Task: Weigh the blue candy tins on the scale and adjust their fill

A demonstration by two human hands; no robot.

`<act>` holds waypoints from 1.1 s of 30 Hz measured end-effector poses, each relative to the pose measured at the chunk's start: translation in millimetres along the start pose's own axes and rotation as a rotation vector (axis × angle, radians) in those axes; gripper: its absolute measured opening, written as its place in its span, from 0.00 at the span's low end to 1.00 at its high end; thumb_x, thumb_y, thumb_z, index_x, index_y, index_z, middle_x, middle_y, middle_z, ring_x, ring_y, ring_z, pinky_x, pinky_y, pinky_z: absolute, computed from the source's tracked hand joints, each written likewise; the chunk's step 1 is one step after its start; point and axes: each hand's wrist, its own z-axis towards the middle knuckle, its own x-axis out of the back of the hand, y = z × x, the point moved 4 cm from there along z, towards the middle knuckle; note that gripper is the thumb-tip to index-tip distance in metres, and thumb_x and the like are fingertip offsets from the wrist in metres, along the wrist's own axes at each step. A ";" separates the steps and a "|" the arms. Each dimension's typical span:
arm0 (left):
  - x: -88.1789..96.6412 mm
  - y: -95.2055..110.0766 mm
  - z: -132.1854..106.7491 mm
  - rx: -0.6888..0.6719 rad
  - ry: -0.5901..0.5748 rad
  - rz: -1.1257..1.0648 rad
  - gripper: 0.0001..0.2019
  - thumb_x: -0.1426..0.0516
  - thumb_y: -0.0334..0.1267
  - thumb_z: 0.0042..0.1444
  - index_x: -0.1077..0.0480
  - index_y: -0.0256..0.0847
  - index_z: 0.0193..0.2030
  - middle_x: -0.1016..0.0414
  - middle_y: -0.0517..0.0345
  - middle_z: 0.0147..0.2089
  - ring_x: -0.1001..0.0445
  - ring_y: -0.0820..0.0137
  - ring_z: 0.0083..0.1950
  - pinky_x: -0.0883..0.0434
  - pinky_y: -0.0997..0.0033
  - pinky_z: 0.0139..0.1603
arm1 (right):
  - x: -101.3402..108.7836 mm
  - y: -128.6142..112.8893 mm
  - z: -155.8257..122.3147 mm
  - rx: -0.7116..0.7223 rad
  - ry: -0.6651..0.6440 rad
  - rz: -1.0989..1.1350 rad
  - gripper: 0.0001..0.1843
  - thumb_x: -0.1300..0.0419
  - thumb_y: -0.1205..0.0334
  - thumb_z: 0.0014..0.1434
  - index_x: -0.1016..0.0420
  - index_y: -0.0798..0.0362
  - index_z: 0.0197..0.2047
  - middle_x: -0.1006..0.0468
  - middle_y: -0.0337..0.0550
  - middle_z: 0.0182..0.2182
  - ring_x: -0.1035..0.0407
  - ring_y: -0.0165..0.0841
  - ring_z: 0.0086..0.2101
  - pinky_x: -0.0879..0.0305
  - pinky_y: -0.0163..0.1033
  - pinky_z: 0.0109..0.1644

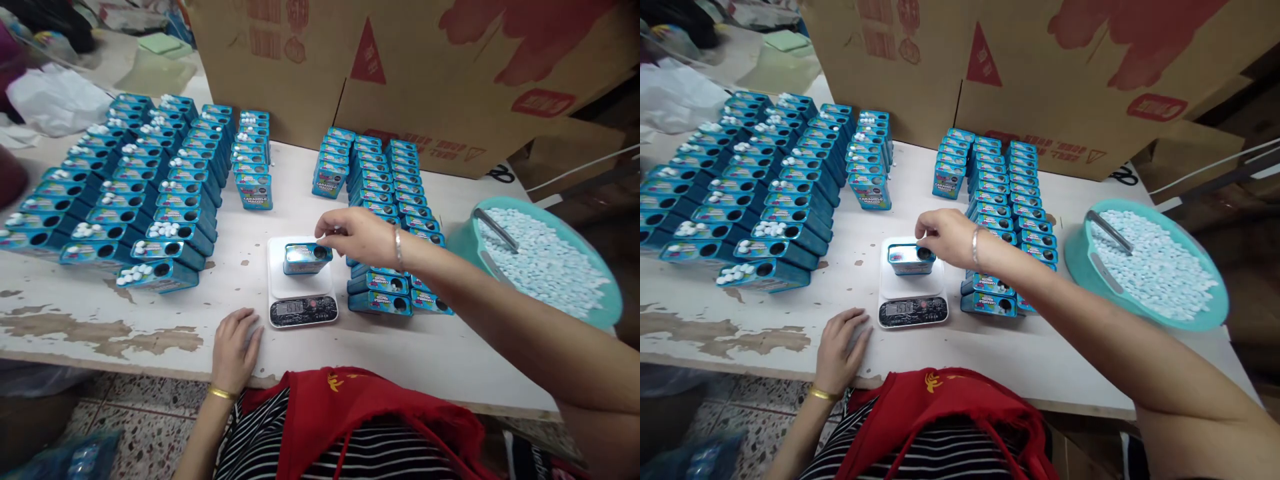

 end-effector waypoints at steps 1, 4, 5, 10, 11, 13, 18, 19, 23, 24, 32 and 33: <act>-0.1 0.3 0.0 0.002 -0.003 -0.002 0.10 0.46 0.37 0.59 0.33 0.42 0.48 0.30 0.51 0.50 0.32 0.64 0.51 0.34 0.60 0.53 | 2.5 3.6 -2.6 -0.034 -0.010 0.114 0.03 0.42 0.70 0.57 0.28 0.57 0.32 0.32 0.36 0.21 0.39 0.24 0.21 0.43 0.32 0.27; -0.7 0.2 -0.5 0.011 -0.010 -0.002 0.10 0.46 0.37 0.59 0.33 0.42 0.48 0.30 0.51 0.50 0.32 0.64 0.52 0.34 0.60 0.53 | 8.8 17.7 -12.3 -0.136 -0.042 0.440 0.06 0.42 0.66 0.58 0.30 0.57 0.30 0.32 0.37 0.20 0.39 0.23 0.20 0.43 0.31 0.23; -1.1 0.0 -0.7 0.013 -0.011 -0.001 0.10 0.46 0.37 0.59 0.33 0.42 0.48 0.30 0.51 0.50 0.32 0.64 0.52 0.34 0.60 0.53 | 10.4 23.0 -15.9 -0.165 -0.047 0.523 0.05 0.40 0.65 0.57 0.30 0.57 0.30 0.30 0.38 0.21 0.38 0.23 0.21 0.41 0.31 0.23; -2.8 -1.9 -1.1 0.035 -0.025 -0.005 0.10 0.46 0.37 0.59 0.32 0.42 0.48 0.29 0.51 0.50 0.32 0.63 0.52 0.34 0.59 0.53 | 11.5 44.8 -32.1 -0.259 -0.084 0.654 0.09 0.33 0.71 0.47 0.27 0.58 0.34 0.23 0.44 0.28 0.27 0.29 0.29 0.31 0.33 0.32; -2.9 -2.0 -1.0 0.040 -0.028 -0.008 0.10 0.46 0.37 0.59 0.32 0.42 0.47 0.29 0.51 0.50 0.32 0.63 0.52 0.34 0.59 0.53 | 10.9 47.1 -33.7 -0.260 -0.076 0.636 0.09 0.33 0.71 0.47 0.27 0.58 0.34 0.23 0.45 0.28 0.27 0.30 0.30 0.30 0.33 0.33; -2.7 -1.8 -0.8 0.043 -0.027 -0.010 0.10 0.46 0.38 0.59 0.32 0.42 0.47 0.29 0.51 0.50 0.32 0.63 0.52 0.34 0.59 0.53 | 8.8 48.1 -34.5 -0.234 -0.052 0.583 0.07 0.34 0.70 0.49 0.27 0.59 0.33 0.23 0.44 0.25 0.27 0.29 0.28 0.31 0.32 0.32; -1.6 -1.6 -0.4 0.043 -0.016 -0.016 0.10 0.46 0.37 0.59 0.32 0.42 0.47 0.29 0.51 0.49 0.32 0.63 0.52 0.34 0.58 0.54 | 1.0 33.2 -26.0 -0.101 0.013 0.419 0.02 0.39 0.68 0.54 0.27 0.58 0.32 0.27 0.40 0.19 0.33 0.25 0.21 0.36 0.30 0.25; -1.5 -2.0 -0.4 0.044 -0.014 -0.017 0.10 0.46 0.37 0.59 0.32 0.42 0.47 0.29 0.51 0.49 0.32 0.63 0.52 0.34 0.58 0.54 | -0.2 28.8 -23.5 -0.081 0.031 0.373 0.02 0.40 0.68 0.54 0.27 0.58 0.32 0.28 0.39 0.19 0.34 0.25 0.20 0.37 0.30 0.24; -1.2 -3.5 -0.1 0.025 -0.001 -0.008 0.10 0.46 0.38 0.59 0.32 0.43 0.47 0.29 0.51 0.49 0.31 0.63 0.52 0.33 0.58 0.53 | -5.1 12.6 -15.2 -0.014 0.060 0.168 0.04 0.40 0.68 0.55 0.25 0.59 0.33 0.28 0.39 0.20 0.36 0.24 0.20 0.41 0.30 0.24; -1.3 -3.7 0.0 0.018 0.000 -0.004 0.10 0.46 0.37 0.59 0.32 0.42 0.47 0.29 0.51 0.49 0.31 0.63 0.52 0.33 0.58 0.53 | -5.8 9.8 -13.9 0.001 0.069 0.119 0.04 0.39 0.67 0.55 0.24 0.59 0.34 0.27 0.39 0.20 0.36 0.24 0.21 0.41 0.30 0.25; -1.0 -2.3 1.2 0.039 -0.012 -0.016 0.10 0.46 0.39 0.59 0.31 0.43 0.47 0.29 0.51 0.49 0.31 0.62 0.51 0.33 0.57 0.53 | -5.9 5.4 -14.1 0.098 0.151 0.094 0.11 0.49 0.72 0.60 0.25 0.59 0.39 0.25 0.42 0.27 0.34 0.24 0.23 0.37 0.32 0.30; -1.0 -2.0 1.3 0.044 -0.013 -0.016 0.10 0.46 0.39 0.59 0.31 0.42 0.46 0.29 0.51 0.49 0.31 0.62 0.51 0.33 0.57 0.53 | -5.7 6.4 -15.5 0.091 0.150 0.148 0.12 0.50 0.71 0.60 0.25 0.59 0.41 0.25 0.42 0.28 0.34 0.23 0.22 0.38 0.31 0.28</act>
